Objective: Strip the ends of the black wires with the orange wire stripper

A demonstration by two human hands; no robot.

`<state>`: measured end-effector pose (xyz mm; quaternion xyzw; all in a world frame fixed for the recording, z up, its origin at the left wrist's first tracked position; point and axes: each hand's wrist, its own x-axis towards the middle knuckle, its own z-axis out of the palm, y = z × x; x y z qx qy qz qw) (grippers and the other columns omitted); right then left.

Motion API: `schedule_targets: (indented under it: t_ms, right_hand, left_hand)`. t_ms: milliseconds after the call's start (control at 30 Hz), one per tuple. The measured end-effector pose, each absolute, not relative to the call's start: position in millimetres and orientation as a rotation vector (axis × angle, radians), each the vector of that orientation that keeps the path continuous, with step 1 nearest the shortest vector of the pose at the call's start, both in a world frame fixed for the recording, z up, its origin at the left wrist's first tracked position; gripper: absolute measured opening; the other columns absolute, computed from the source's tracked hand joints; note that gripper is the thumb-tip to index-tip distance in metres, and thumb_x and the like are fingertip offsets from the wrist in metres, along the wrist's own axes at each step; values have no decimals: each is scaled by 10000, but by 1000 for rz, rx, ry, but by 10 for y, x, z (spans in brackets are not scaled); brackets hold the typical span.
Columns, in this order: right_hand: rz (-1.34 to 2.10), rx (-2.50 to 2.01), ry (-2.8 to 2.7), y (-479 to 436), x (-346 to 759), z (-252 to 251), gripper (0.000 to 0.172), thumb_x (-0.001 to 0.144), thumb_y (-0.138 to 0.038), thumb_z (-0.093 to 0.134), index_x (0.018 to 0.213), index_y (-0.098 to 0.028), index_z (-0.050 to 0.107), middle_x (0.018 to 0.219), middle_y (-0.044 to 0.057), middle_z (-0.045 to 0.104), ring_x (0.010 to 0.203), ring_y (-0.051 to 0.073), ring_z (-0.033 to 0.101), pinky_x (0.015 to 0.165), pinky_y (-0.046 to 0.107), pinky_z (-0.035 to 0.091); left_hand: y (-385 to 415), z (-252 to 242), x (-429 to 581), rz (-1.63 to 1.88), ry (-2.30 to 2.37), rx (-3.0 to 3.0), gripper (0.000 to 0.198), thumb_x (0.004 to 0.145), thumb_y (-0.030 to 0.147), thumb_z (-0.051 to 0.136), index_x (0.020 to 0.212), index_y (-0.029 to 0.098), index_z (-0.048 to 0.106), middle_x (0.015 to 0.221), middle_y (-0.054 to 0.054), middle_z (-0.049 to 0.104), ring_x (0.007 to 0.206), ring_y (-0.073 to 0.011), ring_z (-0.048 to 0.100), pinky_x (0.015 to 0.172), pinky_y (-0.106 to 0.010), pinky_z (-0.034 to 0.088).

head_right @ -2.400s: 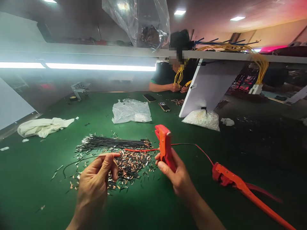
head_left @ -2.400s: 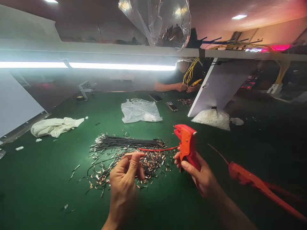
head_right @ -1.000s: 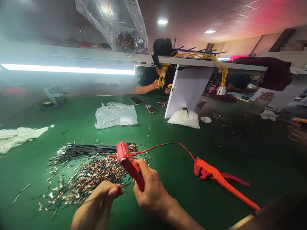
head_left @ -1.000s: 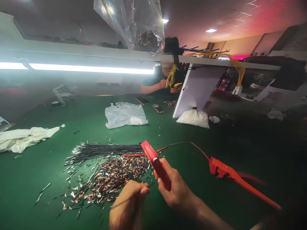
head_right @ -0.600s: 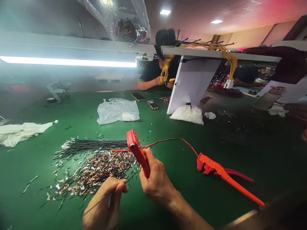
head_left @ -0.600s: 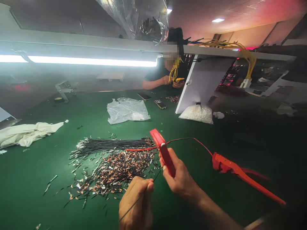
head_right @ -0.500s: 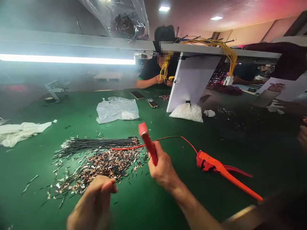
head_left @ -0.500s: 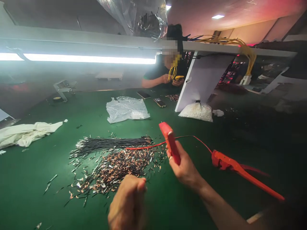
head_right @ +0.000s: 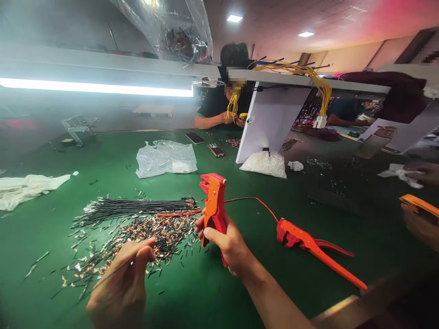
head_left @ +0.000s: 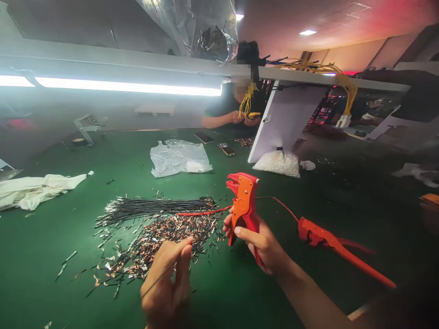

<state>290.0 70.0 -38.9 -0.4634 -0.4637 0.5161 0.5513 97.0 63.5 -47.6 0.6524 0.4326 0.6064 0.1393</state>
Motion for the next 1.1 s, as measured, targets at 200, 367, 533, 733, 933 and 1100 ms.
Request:
schedule_targets:
  t_ms: [200, 367, 533, 733, 933, 1100]
  right_hand:
    - [1274, -1072, -966, 700, 2815, -376, 278, 756, -248, 620, 1008, -210, 508, 834, 0, 555, 756, 171, 542, 764, 332, 459]
    - [1322, -1078, -966, 729, 2762, -450, 277, 732, -246, 595, 988, -206, 499, 802, 5, 587, 711, 186, 570, 703, 345, 466]
    - [1316, -1074, -1034, 726, 2767, -451, 243, 741, -199, 629, 967, -201, 541, 816, -6, 573, 741, 169, 545, 726, 317, 437]
    - [1597, -854, -1123, 646, 2804, -378, 334, 710, -172, 586, 1044, -166, 572, 932, 74, 669, 814, 224, 608, 686, 359, 478]
    - [1839, -603, -925, 579, 2727, -408, 498, 635, -62, 488, 1121, -147, 553, 1008, 125, 719, 930, 287, 688, 857, 485, 477]
    - [1935, -551, -815, 537, 2647, -418, 597, 551, -13, 455, 1120, -160, 564, 1041, 118, 731, 1040, 317, 673, 1004, 591, 384]
  left_hand:
    - [656, -479, 935, 1746, 1003, 2143, 295, 806, -8, 606, 1016, 192, 661, 776, -11, 698, 646, -116, 594, 611, -242, 483]
    - [665, -481, 913, 1759, 1024, 2218, 246, 824, 5, 607, 1012, 157, 655, 727, -8, 651, 635, -108, 558, 602, -234, 470]
    - [657, -453, 905, 1786, 991, 2247, 233, 827, -17, 601, 989, 142, 652, 732, -12, 651, 651, -104, 564, 614, -236, 476]
    - [696, -391, 849, 1874, 1087, 2262, 194, 841, 30, 620, 981, 157, 663, 751, -8, 685, 658, -104, 587, 630, -238, 471]
    - [770, -368, 718, 1952, 1166, 2324, 186, 823, 15, 635, 948, 150, 668, 739, -4, 687, 664, -98, 572, 666, -242, 453]
    - [780, -327, 674, 1929, 1190, 2548, 161, 826, 36, 648, 961, 123, 663, 662, -1, 651, 646, -108, 548, 694, -260, 426]
